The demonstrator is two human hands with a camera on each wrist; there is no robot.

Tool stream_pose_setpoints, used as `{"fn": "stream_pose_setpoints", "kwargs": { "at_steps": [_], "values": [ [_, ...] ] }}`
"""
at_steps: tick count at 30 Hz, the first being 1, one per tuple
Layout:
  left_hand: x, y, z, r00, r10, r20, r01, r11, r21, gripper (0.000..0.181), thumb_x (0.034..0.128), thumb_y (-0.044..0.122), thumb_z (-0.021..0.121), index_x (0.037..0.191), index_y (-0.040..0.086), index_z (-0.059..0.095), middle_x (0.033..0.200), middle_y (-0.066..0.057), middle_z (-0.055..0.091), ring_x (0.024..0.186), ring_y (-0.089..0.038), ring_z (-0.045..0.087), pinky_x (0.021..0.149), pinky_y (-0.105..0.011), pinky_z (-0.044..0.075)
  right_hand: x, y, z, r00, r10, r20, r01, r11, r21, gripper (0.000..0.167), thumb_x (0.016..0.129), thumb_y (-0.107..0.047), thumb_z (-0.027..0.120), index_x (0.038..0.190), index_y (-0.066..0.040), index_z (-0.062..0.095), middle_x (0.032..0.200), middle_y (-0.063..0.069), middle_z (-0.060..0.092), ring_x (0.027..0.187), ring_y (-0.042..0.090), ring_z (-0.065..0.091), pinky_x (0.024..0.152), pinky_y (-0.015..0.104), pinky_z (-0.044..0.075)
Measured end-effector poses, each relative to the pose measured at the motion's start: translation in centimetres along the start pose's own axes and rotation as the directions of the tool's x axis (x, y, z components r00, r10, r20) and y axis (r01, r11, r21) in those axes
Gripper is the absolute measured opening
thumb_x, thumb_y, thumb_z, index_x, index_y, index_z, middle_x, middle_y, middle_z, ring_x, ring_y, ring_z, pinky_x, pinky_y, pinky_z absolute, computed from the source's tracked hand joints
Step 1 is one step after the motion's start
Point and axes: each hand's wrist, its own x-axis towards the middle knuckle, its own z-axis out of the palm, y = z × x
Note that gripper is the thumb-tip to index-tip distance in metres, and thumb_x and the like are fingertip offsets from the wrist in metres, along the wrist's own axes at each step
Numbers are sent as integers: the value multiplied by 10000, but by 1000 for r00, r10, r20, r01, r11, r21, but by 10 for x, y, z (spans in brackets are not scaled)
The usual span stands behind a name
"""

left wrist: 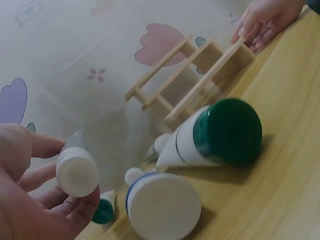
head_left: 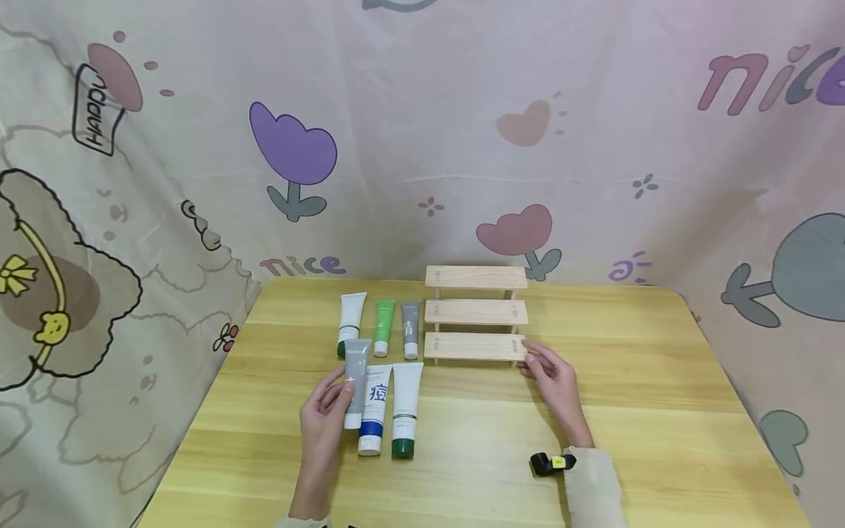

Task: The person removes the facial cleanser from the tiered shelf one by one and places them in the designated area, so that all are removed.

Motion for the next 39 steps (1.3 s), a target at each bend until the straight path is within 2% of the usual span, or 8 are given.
{"fn": "stream_pose_setpoints", "kwargs": {
  "at_steps": [8,14,17,22,25,29,35,39],
  "values": [
    [1,-12,-12,1000,-23,-18,24,999,34,442,979,73,695,1397,-15,584,1320,-254,636,968,-44,669,854,-174,549,-2,1,-2,1000,15,1,-15,1000,-6,349,1052,-120,588,1368,24,617,1142,299,695,975,282,738,843,321,593],
    [5,-15,-22,999,-22,-43,30,983,179,429,982,87,689,1393,10,597,1337,-235,628,915,-11,655,797,-154,547,-2,-1,-2,1000,10,-12,-10,1000,-10,334,1050,-115,591,1352,24,627,1127,291,701,933,186,743,829,304,596],
    [7,-18,-27,999,-7,-38,18,960,280,427,977,101,694,1389,30,606,1337,-220,631,965,-99,683,781,-161,549,-1,-1,-1,1000,0,-12,0,1000,-6,326,1048,-104,593,1344,28,632,1109,291,705,926,195,745,821,307,599],
    [5,-24,-34,999,7,-44,12,914,406,427,962,106,710,1374,34,627,1299,-222,663,1079,-349,693,758,-193,559,2,0,1,1000,7,-4,-7,1000,-7,326,1047,-89,589,1345,36,629,1088,280,711,930,223,746,821,310,599],
    [4,-25,-35,998,18,-53,9,884,468,417,961,131,717,1360,38,641,1250,-205,695,1067,-339,698,785,-230,548,1,0,0,1000,14,-6,-14,1000,-13,325,1049,-85,584,1349,32,627,1088,278,711,930,220,746,822,305,599],
    [5,-25,-35,995,79,-55,-36,836,548,394,942,145,742,1314,35,678,1132,-166,747,957,-266,718,779,-272,520,0,1,0,1000,8,-24,-8,1000,-5,312,1042,-73,594,1333,30,640,1081,274,715,915,220,748,815,308,600],
    [10,-25,-37,983,181,-19,-124,743,658,369,914,100,761,1264,1,700,1059,-168,758,851,-253,721,690,-320,534,0,2,1,1000,3,-15,-3,1000,2,319,1045,-77,589,1338,43,630,1096,270,717,926,230,745,818,313,600],
    [11,-22,-38,987,159,-6,-113,724,680,386,921,122,758,1280,0,685,1108,-192,739,900,-313,729,719,-407,585,1,2,2,1000,1,-11,-1,1000,-1,319,1044,-81,593,1341,27,634,1108,267,714,939,252,742,825,311,597]
  ]
}}
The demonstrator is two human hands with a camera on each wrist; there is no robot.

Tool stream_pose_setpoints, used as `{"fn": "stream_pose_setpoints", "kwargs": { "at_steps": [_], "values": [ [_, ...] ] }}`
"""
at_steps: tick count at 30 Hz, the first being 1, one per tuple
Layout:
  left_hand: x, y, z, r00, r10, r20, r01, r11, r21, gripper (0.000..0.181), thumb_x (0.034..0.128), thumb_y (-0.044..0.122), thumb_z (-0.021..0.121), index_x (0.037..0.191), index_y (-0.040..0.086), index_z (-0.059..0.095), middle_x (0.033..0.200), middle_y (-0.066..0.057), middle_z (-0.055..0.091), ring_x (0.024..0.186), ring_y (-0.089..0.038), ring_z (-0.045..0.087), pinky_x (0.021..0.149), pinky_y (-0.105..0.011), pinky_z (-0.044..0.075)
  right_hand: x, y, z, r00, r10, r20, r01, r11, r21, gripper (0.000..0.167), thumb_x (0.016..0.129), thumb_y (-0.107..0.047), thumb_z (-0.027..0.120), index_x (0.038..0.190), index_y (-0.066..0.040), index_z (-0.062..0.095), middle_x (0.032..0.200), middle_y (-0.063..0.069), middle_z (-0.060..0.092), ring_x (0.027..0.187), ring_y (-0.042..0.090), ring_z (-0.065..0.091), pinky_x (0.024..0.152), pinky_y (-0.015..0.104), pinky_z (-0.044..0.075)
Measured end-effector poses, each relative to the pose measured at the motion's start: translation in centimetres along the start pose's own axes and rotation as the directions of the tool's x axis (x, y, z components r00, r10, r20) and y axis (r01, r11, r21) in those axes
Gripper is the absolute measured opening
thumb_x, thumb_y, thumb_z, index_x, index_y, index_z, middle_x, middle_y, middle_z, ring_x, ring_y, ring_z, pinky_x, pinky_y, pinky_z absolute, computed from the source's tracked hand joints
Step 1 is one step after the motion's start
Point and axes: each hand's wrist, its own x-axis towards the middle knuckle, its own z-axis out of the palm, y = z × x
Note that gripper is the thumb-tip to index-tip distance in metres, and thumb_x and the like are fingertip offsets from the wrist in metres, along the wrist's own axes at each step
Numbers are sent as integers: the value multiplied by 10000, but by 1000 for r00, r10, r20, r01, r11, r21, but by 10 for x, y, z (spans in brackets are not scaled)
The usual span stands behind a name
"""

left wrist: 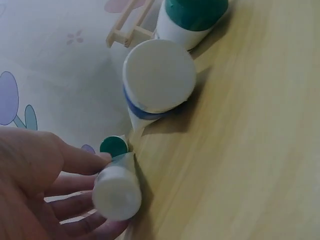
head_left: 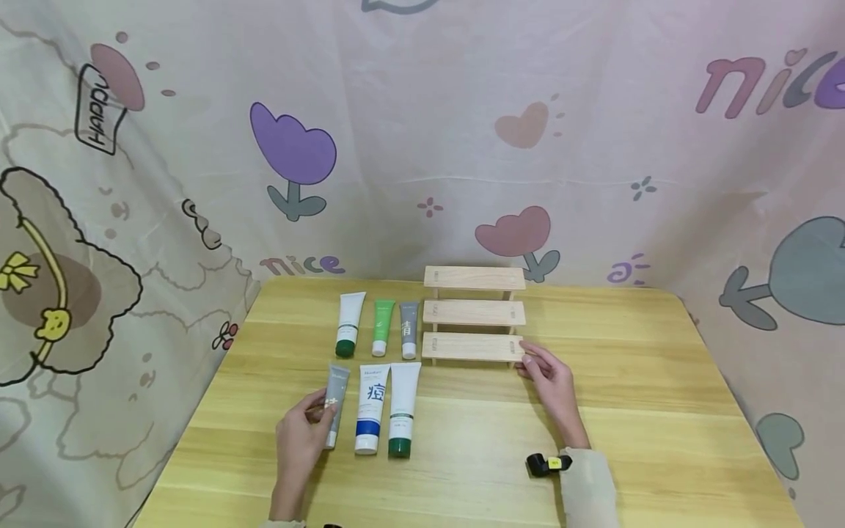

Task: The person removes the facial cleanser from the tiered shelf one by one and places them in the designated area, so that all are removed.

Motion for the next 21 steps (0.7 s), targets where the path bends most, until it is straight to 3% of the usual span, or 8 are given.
{"fn": "stream_pose_setpoints", "kwargs": {
  "at_steps": [3,9,21],
  "values": [
    [1,0,-2,999,-15,30,14,1000,21,397,926,143,755,1287,-5,679,1061,-188,731,893,-319,718,703,-417,588,0,0,0,1000,2,2,-2,1000,-6,320,1045,-96,596,1341,17,637,1114,274,710,944,259,742,826,308,597],
    [2,-1,-4,998,-23,59,20,998,62,391,931,170,750,1286,18,687,913,-104,699,826,-241,650,650,-327,498,-2,-2,1,1000,13,5,-13,1000,-10,326,1047,-110,596,1345,16,634,1118,274,709,940,233,742,825,306,598],
    [2,-2,-4,998,4,56,-7,999,51,358,982,112,653,1293,-65,655,1001,-166,658,871,-266,615,693,-314,506,1,-2,0,1000,11,-2,-11,1000,-17,325,1049,-92,586,1344,38,627,1102,267,713,915,183,741,817,302,599]
  ]
}}
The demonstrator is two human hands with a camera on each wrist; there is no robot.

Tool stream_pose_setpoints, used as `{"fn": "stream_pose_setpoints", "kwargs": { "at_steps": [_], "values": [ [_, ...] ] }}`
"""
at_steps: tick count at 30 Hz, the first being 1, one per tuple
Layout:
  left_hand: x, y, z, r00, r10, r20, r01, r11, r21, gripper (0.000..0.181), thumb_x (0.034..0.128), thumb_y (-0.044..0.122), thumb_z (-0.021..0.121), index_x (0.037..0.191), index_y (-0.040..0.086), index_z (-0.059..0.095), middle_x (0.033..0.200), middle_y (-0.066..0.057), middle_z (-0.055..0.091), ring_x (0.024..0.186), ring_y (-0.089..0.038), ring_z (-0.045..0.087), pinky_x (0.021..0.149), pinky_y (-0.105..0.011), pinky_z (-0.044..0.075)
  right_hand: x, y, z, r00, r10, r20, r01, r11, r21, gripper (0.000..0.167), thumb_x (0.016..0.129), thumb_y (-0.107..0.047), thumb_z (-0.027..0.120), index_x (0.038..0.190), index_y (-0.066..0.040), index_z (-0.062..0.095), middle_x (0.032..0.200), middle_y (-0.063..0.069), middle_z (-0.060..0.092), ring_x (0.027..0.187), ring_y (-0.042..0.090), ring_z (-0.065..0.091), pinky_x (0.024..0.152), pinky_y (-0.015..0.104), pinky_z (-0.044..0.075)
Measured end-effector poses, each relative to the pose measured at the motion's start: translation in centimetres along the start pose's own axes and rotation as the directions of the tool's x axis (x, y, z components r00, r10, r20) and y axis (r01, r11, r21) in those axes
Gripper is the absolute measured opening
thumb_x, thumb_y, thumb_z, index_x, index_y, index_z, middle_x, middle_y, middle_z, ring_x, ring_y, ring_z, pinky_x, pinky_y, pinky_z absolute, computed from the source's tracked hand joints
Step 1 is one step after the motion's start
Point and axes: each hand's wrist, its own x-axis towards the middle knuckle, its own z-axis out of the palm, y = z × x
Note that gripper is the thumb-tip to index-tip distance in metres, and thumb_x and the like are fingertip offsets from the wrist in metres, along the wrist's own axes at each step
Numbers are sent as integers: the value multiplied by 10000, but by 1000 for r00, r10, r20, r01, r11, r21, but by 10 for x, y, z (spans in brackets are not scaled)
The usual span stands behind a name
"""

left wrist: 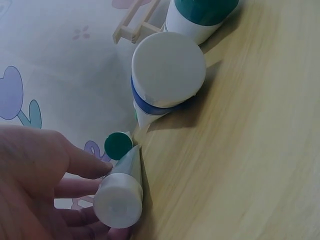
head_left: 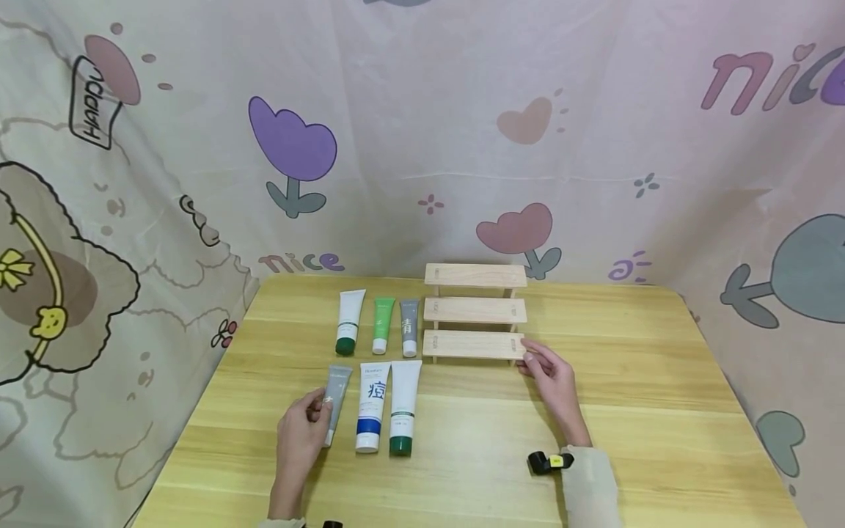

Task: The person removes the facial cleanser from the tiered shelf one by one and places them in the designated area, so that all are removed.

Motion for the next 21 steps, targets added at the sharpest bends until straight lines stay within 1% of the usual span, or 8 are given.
{"fn": "stream_pose_setpoints", "kwargs": {
  "at_steps": [5,12,15,16,21],
  "values": [
    [-3,2,-1,1000,-10,11,10,1000,-3,367,994,108,628,1315,-71,630,1021,-185,643,880,-283,609,698,-339,511,-1,-1,-1,1000,0,0,0,1000,3,327,1047,-89,589,1343,45,624,1103,254,716,912,184,743,816,308,599],
    [-2,5,0,999,-28,22,28,1000,-3,357,994,106,637,1313,-54,638,1020,-169,643,875,-269,596,682,-316,483,-1,-2,-5,1000,-12,-6,12,1000,-7,325,1046,-83,588,1341,51,625,1097,276,711,911,206,745,811,304,599],
    [0,6,0,999,-27,29,27,1000,0,352,993,105,639,1308,-50,642,1013,-157,639,871,-261,587,679,-312,467,-2,-2,-6,1000,-16,-3,16,1000,-8,329,1049,-79,580,1346,58,617,1110,300,701,919,214,745,811,297,599],
    [0,6,0,999,-24,29,24,1000,1,348,991,103,639,1304,-50,645,1007,-152,638,867,-258,585,677,-309,464,-3,-6,-6,1000,-12,3,12,1000,-5,330,1048,-67,577,1346,69,612,1114,312,695,927,239,745,814,304,599],
    [1,7,-1,999,-17,40,16,1000,14,349,987,108,639,1301,-43,647,1010,-146,647,869,-253,592,693,-324,468,-4,-5,-6,1000,-2,13,2,1000,12,329,1047,-72,583,1347,59,616,1127,304,696,941,252,743,821,322,600]
  ]
}}
